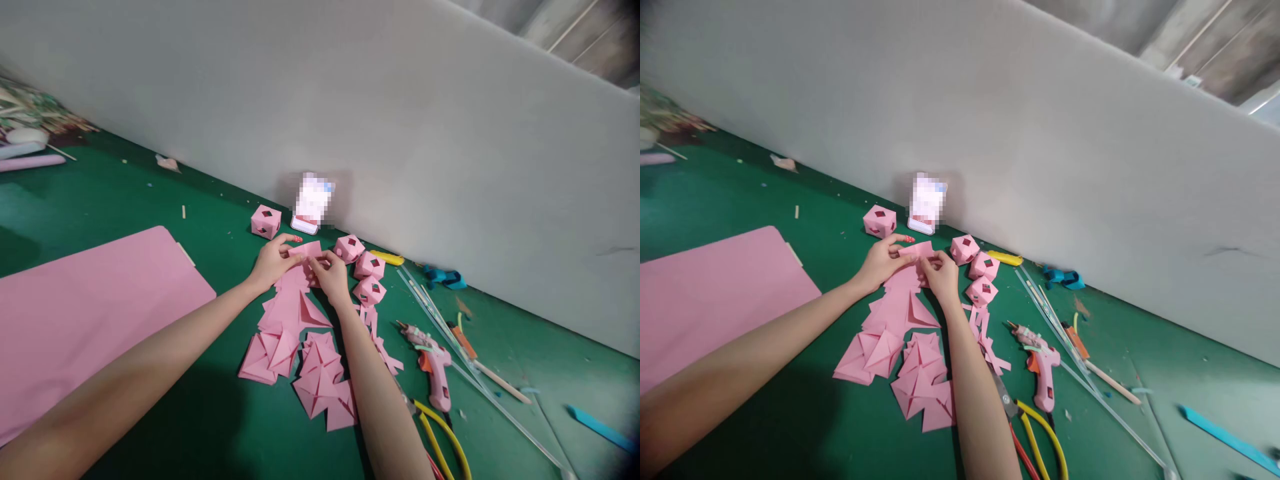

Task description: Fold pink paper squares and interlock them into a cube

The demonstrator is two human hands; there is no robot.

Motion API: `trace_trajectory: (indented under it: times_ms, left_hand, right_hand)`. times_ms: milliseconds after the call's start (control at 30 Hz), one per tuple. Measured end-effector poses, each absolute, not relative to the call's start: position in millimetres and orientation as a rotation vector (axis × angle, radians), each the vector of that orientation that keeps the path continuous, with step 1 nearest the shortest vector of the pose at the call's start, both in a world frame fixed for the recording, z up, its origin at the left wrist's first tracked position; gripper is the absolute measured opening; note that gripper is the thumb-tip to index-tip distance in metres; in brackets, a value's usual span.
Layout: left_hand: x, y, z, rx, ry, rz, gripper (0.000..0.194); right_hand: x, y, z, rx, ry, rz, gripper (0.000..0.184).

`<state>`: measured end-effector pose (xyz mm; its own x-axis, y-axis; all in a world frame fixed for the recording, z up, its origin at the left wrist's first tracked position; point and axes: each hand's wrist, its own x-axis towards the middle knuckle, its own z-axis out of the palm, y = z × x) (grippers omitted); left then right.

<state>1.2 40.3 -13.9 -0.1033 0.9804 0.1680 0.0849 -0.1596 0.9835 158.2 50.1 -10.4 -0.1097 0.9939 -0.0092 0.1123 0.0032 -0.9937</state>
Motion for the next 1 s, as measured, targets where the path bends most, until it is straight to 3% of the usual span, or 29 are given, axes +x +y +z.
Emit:
trace_trajectory:
  times_ms: [333, 533, 733, 1000]
  left_hand:
    - [2.9, 40.1, -15.3, 1.216, 1.243, 1.410, 0.041]
    - [4.3, 40.2, -10.3, 1.150, 1.215, 1.429, 0.042]
    - [5.1, 40.6, -9.8, 1.103, 1.206, 1.442, 0.037]
    - [5.9, 43.9, -11.9, 1.063, 1.161, 1.488, 0.037]
  right_hand:
    - [161.6, 59.5, -14.4, -1.138, -1.090, 1.242, 0.027]
    - [161.4, 60.1, -12.9, -1.094, -1.197, 1.299, 0.040]
    - [161.3, 60.2, -15.3, -1.056, -1.234, 1.272, 0.029]
    - [161.2, 57.7, -10.1, -1.034, -1.191, 1.356, 0.036]
